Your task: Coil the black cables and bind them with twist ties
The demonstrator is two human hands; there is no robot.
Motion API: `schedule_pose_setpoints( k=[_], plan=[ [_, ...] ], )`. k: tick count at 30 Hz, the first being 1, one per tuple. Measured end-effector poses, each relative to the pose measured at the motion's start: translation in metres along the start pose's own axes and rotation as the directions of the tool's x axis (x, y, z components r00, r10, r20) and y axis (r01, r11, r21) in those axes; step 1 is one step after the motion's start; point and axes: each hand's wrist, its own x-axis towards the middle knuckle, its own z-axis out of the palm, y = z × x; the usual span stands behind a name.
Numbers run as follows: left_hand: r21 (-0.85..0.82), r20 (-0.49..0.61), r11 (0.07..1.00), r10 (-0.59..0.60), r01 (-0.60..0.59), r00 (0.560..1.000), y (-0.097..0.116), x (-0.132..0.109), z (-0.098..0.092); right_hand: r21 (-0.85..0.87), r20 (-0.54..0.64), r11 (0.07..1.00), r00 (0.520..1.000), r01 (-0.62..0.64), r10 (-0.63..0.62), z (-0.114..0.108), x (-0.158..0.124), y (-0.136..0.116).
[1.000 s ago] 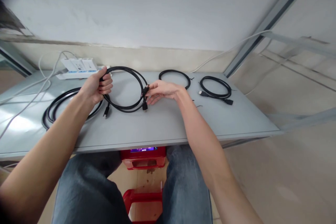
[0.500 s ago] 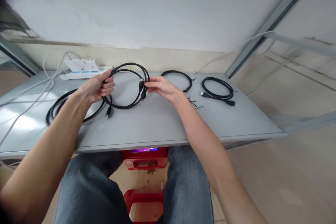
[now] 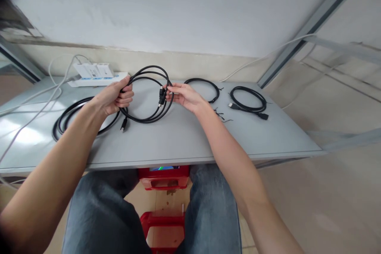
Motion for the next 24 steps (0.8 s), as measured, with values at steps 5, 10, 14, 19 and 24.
schedule_pose_setpoints(
  k=[5, 10, 14, 19, 24],
  plan=[
    [0.032, -0.046, 0.998, 0.047, -0.045, 0.998, 0.0, -0.003, 0.008, 0.104, -0.06, 0.994, 0.997, -0.036, 0.042, 0.007, 0.0, -0.004],
    [0.096, -0.08, 0.992, 0.094, -0.086, 0.992, 0.002, -0.01, 0.02, 0.146, -0.086, 0.984, 0.989, -0.103, 0.116, 0.01, -0.005, -0.012],
    [0.089, -0.09, 0.991, 0.112, -0.104, 0.99, 0.001, -0.009, 0.023, 0.084, -0.054, 0.993, 0.994, -0.087, 0.092, 0.011, -0.005, -0.014],
    [0.101, -0.117, 0.986, 0.143, -0.132, 0.983, -0.001, -0.007, 0.024, -0.096, -0.098, 0.994, 0.994, 0.043, -0.053, 0.015, -0.004, -0.008],
    [0.117, -0.074, 0.983, 0.153, -0.144, 0.985, -0.007, -0.005, 0.022, -0.122, -0.152, 0.991, 0.985, 0.06, -0.078, 0.024, -0.007, -0.006]
  ],
)
